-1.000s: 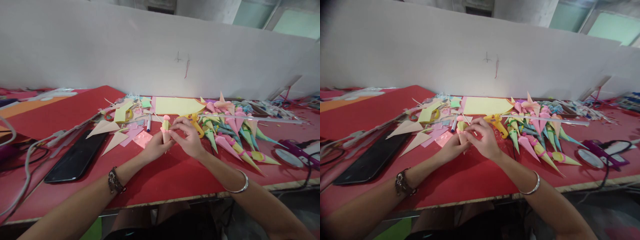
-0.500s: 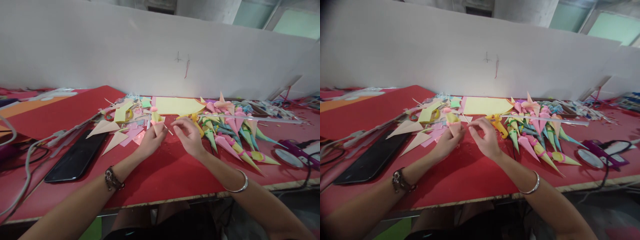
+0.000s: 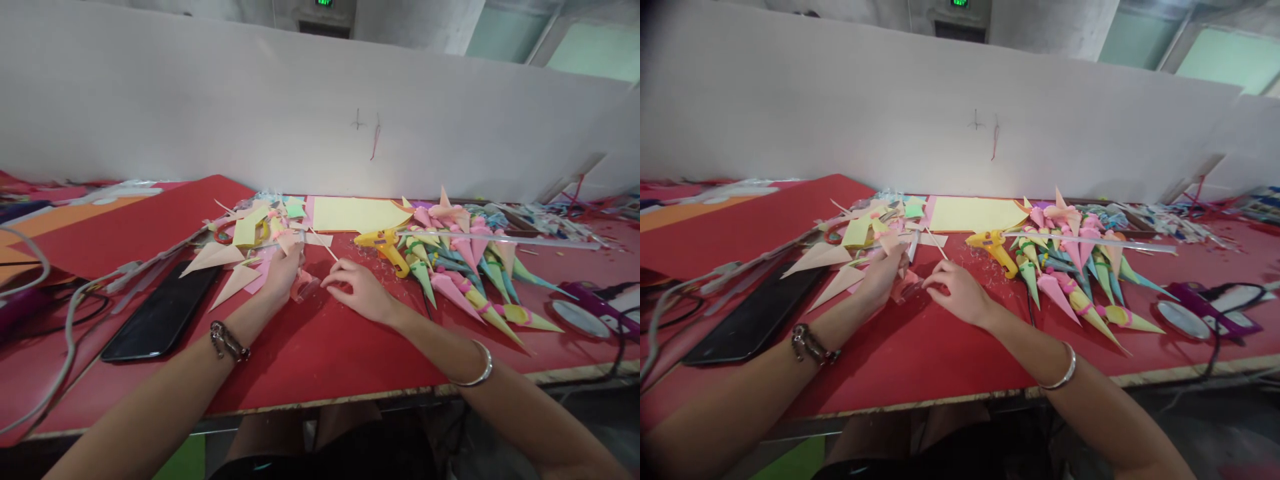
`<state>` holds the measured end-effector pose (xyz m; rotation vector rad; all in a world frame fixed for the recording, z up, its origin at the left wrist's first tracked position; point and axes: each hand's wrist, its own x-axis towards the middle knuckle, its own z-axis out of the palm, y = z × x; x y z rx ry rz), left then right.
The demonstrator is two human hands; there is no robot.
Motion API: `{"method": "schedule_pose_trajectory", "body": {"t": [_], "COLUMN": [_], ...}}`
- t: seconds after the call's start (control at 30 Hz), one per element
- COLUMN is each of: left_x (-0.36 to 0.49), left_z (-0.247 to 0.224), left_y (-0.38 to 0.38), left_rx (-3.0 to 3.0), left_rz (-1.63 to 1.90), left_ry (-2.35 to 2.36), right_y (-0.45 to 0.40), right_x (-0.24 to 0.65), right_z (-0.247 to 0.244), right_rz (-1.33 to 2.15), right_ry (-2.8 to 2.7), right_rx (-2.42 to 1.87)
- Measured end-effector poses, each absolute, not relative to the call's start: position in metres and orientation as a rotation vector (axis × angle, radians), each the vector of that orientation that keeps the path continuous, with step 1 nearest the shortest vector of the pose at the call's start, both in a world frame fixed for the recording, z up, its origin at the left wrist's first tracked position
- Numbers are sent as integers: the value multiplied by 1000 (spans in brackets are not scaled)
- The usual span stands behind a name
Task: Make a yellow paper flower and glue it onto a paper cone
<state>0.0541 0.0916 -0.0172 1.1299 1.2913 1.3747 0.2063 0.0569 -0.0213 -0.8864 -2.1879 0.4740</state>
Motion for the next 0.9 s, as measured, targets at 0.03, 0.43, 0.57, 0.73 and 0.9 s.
{"method": "schedule_pose_trajectory", "body": {"t": [0.03, 0.43, 0.57, 0.73, 0.9], "left_x": [55, 59, 62, 65, 66], "left_z": [-17, -16, -15, -18, -20], "left_y": [91, 87, 86, 85, 85], "left_rx": [1111, 851, 765, 762, 779], "left_rz": [1391, 1388, 1415, 1376, 1232], "left_ry": [1277, 1120, 1056, 975, 903], "right_y": [57, 59, 57, 61, 66], "right_x": [206, 204, 202, 195, 194], "right_z": [-24, -35, -36, -41, -42], "right_rz": [453, 392, 390, 419, 468], "right_ry": [-2229, -2331, -2431, -2258, -2119], "right_rx": [-890, -982, -953, -1045, -1081]}}
